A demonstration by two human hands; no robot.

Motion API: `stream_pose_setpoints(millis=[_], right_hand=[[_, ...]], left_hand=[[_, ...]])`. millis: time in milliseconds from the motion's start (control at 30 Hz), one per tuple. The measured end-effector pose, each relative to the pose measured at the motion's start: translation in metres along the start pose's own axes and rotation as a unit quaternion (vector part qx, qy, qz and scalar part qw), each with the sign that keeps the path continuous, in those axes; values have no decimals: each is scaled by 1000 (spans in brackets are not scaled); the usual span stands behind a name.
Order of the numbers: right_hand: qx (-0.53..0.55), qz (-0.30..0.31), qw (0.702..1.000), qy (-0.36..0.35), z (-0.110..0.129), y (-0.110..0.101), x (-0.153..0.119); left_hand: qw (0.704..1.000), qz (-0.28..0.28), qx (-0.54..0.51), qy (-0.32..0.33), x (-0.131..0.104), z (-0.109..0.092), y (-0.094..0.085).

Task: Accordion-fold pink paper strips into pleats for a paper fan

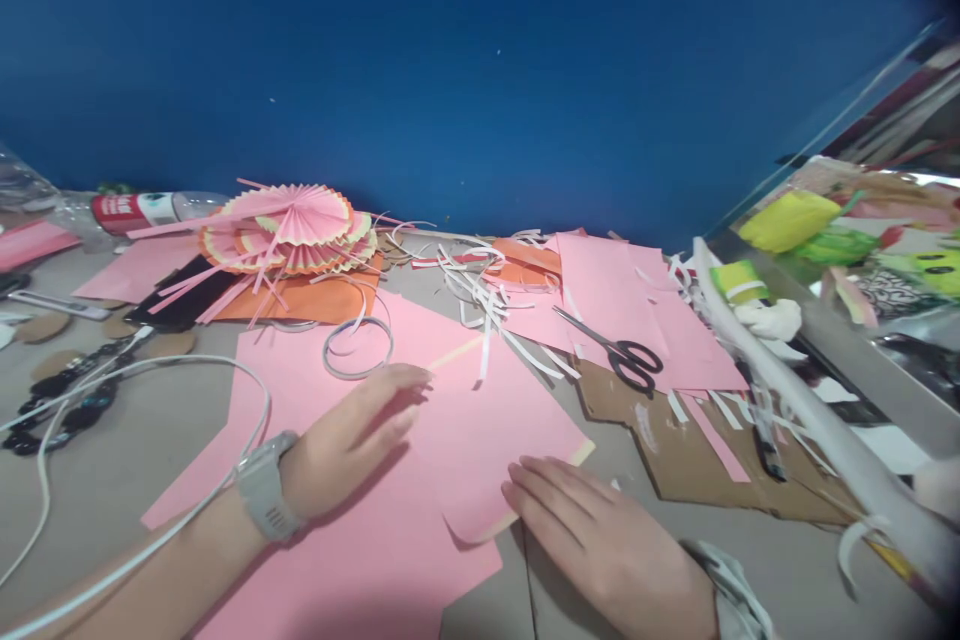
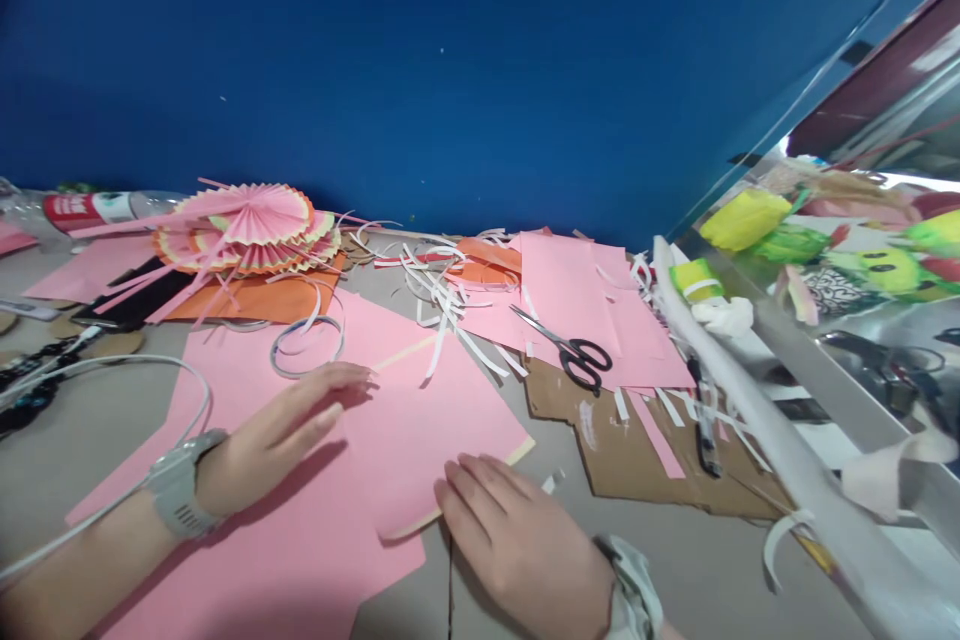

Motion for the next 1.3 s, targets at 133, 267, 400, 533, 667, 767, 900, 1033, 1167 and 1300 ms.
stream_pose_setpoints(millis=[133,267,400,533,667,767,900,1033,1167,1300], right_hand=[[99,-20,994,47,-26,-15,15],[348,-48,893,282,-66,-27,23],[431,-139,793,408,-86,-29,28],[427,-131,788,423,-88,-19,33],[446,-94,799,393,-89,-7,28],[409,-78,802,429,-96,-5,19],[515,-122,718,452,-97,-14,20],[692,-113,529,478,-86,-11,25],[746,-101,463,467,-86,-3,23],[736,-73,529,416,-92,-4,22]], left_hand=[[979,-89,-180,-19,10,12,-19],[966,-93,-241,15,12,9,-31],[972,-16,-232,-27,12,-3,-22],[985,-15,-153,-80,21,-5,-9],[988,-51,-113,-89,36,4,-1],[990,-57,-104,-83,41,8,3],[989,-41,-113,-83,38,9,2],[961,-41,-244,-123,33,13,-1],[908,-30,-394,-139,33,12,0],[904,-24,-410,-121,35,7,-3]])
Point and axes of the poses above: each hand's wrist, its own x-axis towards the middle knuckle, its own y-axis out of the palm, z = x × y, the point moved 5 cm from there along x, towards the middle knuckle, and after that the axes turned 5 degrees about -x, right-handed, at the moved point
